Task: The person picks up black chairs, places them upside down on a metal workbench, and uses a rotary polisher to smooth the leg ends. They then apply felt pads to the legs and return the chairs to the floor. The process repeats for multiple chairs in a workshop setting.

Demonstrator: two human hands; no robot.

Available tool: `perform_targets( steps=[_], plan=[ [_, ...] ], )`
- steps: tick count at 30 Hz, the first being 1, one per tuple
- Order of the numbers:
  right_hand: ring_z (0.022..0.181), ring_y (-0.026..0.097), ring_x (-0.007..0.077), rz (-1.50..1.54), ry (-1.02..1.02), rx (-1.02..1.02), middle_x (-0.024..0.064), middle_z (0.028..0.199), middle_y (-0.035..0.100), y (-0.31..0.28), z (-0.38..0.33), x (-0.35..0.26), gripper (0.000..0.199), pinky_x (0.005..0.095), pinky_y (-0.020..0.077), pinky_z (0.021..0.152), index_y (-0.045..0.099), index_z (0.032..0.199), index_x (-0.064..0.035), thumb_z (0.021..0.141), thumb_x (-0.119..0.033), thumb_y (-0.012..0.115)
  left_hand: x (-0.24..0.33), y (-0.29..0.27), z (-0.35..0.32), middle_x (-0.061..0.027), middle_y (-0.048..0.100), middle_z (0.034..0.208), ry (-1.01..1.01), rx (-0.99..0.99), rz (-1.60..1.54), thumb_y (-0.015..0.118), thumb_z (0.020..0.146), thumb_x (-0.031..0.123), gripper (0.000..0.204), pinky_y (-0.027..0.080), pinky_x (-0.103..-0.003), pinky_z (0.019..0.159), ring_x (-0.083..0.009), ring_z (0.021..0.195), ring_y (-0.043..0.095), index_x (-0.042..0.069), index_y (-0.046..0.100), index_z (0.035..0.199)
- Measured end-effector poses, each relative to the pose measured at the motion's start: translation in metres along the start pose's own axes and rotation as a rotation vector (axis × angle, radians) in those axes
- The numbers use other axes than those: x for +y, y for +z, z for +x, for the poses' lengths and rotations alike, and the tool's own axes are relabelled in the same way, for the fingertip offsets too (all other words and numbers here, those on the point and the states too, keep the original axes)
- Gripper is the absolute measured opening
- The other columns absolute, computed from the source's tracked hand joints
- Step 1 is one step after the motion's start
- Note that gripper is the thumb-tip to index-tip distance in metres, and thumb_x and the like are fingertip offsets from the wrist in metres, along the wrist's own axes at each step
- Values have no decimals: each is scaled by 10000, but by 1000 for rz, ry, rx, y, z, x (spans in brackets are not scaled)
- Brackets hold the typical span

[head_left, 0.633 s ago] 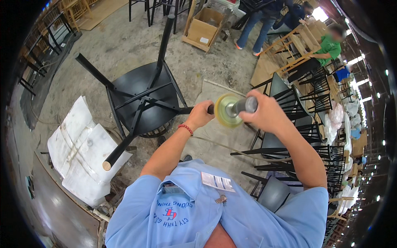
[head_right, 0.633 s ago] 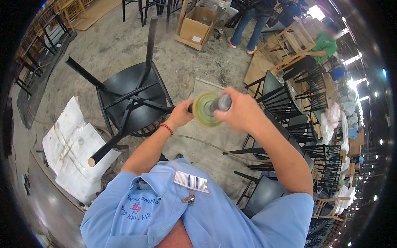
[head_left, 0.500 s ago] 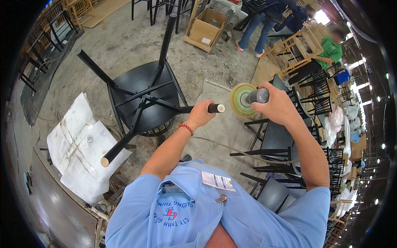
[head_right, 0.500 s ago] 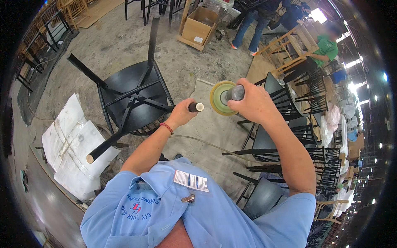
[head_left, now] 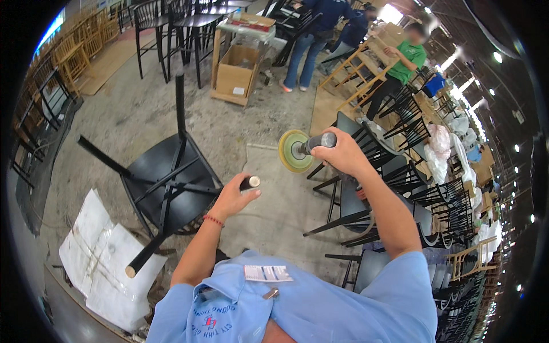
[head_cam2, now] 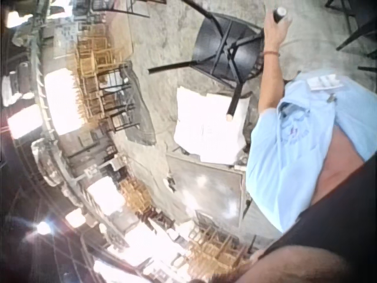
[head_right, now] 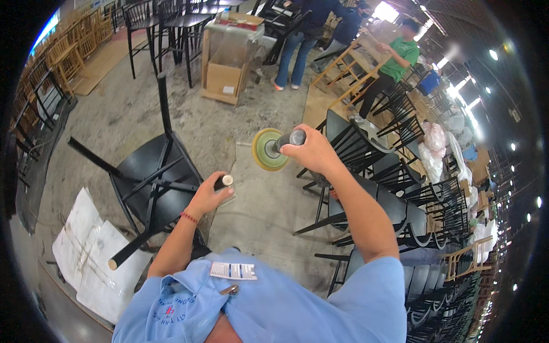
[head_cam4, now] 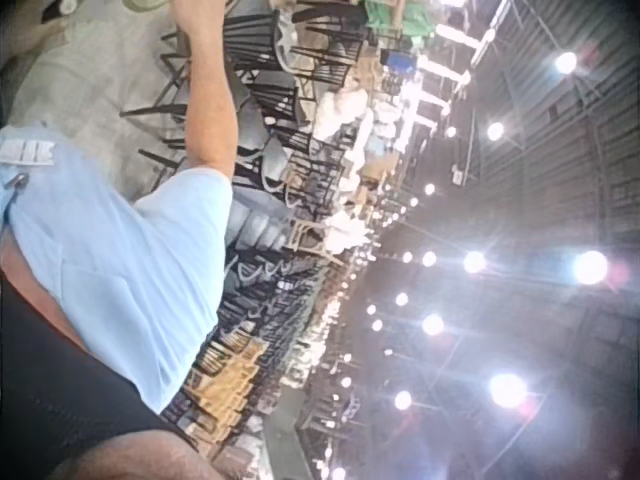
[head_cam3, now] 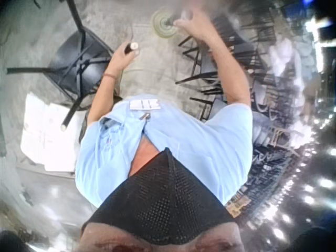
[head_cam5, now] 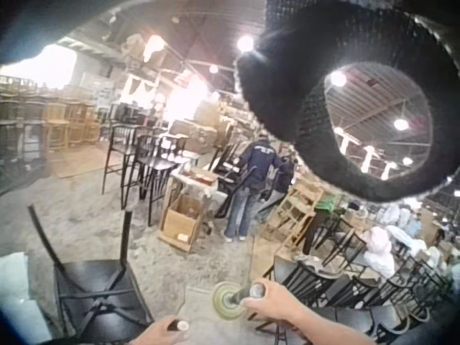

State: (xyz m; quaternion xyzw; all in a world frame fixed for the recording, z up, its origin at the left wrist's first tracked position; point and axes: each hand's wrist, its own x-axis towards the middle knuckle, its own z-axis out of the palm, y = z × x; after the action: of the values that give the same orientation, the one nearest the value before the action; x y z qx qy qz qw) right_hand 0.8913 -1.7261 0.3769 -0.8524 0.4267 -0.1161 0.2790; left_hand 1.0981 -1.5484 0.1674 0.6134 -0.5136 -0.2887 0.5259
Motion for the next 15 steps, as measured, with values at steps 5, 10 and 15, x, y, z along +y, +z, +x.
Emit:
perform_targets(
  steps=[5, 10, 15],
  plan=[
    [590, 615, 129, 365, 107, 31, 56, 719, 637, -17, 6, -3, 346, 268, 482, 532, 576, 1019, 6, 774, -167, 749, 18, -11, 3, -160, 659, 1122, 129, -26, 114, 714, 886, 231, 347, 514, -354, 893, -321, 1040, 643, 43, 630, 1165],
    [598, 616, 125, 440, 95, 31, 66, 766, 647, -17, 44, -15, 442, 268, 496, 578, 598, 1072, 30, 747, -220, 764, 13, -16, 14, -145, 656, 1191, 411, -115, 198, 689, 867, 112, 232, 540, -366, 866, -330, 1028, 657, 50, 682, 1090],
    [598, 617, 127, 349, 9, 34, 67, 761, 647, -3, 109, -47, 455, 274, 503, 582, 601, 1083, 24, 764, -246, 781, 5, -70, 40, -157, 694, 1133, 237, -157, -202, 656, 868, 58, 173, 520, -346, 903, -272, 1055, 674, 9, 704, 1028]
  ],
)
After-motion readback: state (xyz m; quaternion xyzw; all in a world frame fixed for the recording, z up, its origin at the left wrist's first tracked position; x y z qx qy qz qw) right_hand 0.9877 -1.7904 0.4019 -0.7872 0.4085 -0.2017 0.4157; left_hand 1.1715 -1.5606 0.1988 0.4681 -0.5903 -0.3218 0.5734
